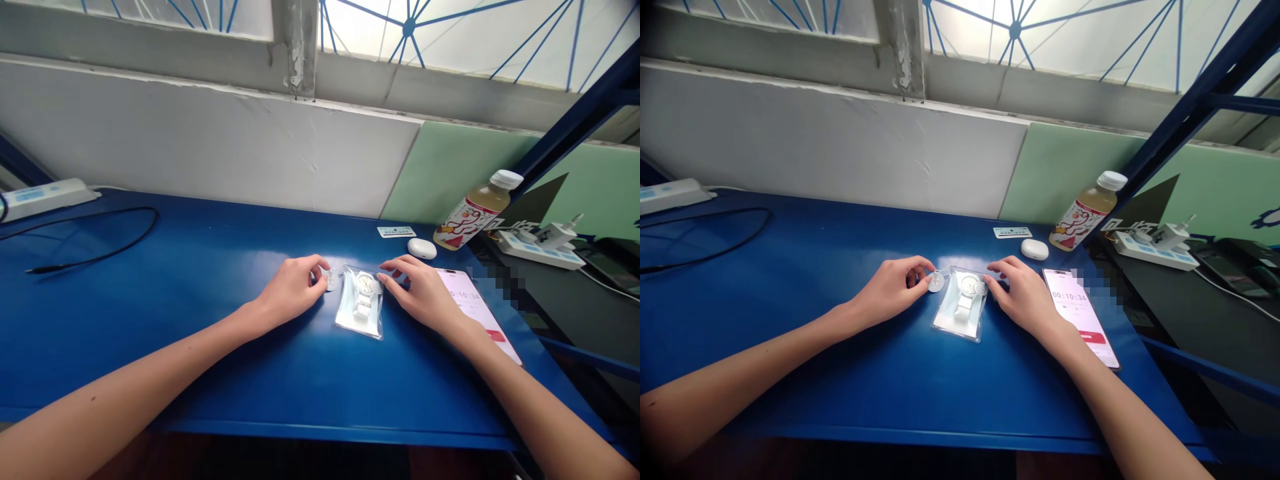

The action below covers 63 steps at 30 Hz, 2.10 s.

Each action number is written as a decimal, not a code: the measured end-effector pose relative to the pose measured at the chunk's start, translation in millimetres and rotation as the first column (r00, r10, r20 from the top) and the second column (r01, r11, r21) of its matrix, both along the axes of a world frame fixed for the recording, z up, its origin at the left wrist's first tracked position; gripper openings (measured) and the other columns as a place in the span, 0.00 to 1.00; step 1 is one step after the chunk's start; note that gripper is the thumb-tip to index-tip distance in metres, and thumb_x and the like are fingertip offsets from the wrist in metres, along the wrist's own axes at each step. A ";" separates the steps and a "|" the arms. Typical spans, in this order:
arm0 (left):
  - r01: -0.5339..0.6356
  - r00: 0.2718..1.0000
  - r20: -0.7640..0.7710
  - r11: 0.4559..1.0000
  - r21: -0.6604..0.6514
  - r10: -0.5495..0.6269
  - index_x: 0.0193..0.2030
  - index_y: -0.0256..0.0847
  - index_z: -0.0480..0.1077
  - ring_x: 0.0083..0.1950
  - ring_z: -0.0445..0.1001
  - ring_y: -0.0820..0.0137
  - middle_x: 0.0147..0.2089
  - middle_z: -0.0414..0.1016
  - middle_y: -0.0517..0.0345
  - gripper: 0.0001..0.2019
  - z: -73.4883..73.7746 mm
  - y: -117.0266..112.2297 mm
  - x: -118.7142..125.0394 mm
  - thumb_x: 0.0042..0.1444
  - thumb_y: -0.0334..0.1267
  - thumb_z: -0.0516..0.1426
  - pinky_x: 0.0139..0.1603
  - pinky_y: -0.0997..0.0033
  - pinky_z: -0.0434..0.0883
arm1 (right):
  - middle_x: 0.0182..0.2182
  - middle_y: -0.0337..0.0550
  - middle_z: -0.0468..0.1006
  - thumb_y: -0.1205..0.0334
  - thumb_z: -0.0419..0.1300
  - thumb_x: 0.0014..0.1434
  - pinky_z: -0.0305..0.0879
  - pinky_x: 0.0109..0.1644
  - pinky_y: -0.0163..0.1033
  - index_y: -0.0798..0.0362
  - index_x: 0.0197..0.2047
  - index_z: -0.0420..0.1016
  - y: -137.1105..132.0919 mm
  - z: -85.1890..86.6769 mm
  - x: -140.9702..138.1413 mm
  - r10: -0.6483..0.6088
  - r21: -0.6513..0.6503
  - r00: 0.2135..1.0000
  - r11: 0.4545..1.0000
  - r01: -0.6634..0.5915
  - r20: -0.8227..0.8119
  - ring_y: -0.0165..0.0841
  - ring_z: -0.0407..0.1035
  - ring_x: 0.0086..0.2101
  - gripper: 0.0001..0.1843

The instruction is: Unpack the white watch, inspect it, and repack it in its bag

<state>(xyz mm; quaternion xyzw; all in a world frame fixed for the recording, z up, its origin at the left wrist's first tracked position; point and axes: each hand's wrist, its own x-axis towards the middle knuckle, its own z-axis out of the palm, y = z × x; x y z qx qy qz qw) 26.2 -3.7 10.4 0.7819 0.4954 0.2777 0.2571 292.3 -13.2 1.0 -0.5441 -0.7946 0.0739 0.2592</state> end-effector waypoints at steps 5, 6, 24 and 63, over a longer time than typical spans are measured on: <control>0.029 0.981 -0.195 0.991 0.129 -0.003 0.42 0.39 0.74 0.43 0.74 0.58 0.41 0.78 0.51 0.10 -4.5 0.0 -1.6 0.59 0.40 0.56 0.43 0.59 0.72 | 0.64 0.56 0.66 0.41 0.60 0.60 0.65 0.62 0.57 0.52 0.65 0.64 -8.2 14.8 6.8 0.250 -0.098 0.957 0.967 -0.237 0.146 0.51 0.62 0.62 0.36; 0.034 0.977 -0.214 0.987 0.155 0.000 0.43 0.39 0.74 0.46 0.73 0.57 0.44 0.77 0.49 0.11 -5.2 -0.1 -1.8 0.59 0.41 0.56 0.45 0.57 0.72 | 0.66 0.57 0.63 0.39 0.61 0.57 0.64 0.63 0.58 0.52 0.67 0.61 -9.8 16.4 7.2 0.277 -0.144 0.947 0.956 -0.255 0.165 0.52 0.59 0.64 0.41; 0.371 0.895 -0.305 0.922 0.107 -0.325 0.70 0.33 0.54 0.72 0.55 0.47 0.70 0.58 0.35 0.45 -8.2 -4.9 -1.8 0.55 0.61 0.60 0.67 0.47 0.58 | 0.71 0.61 0.52 0.36 0.62 0.55 0.57 0.67 0.61 0.56 0.73 0.49 -13.6 14.2 5.3 0.317 -0.264 0.922 0.930 -0.257 0.221 0.55 0.49 0.68 0.53; 0.345 0.865 -0.405 0.937 0.056 -0.295 0.72 0.33 0.50 0.74 0.47 0.43 0.73 0.52 0.35 0.54 -7.9 -0.8 -5.8 0.50 0.72 0.56 0.70 0.42 0.50 | 0.71 0.62 0.50 0.31 0.63 0.49 0.52 0.69 0.61 0.58 0.74 0.43 -10.7 13.2 6.7 0.291 -0.402 0.944 0.891 -0.209 0.155 0.56 0.47 0.68 0.62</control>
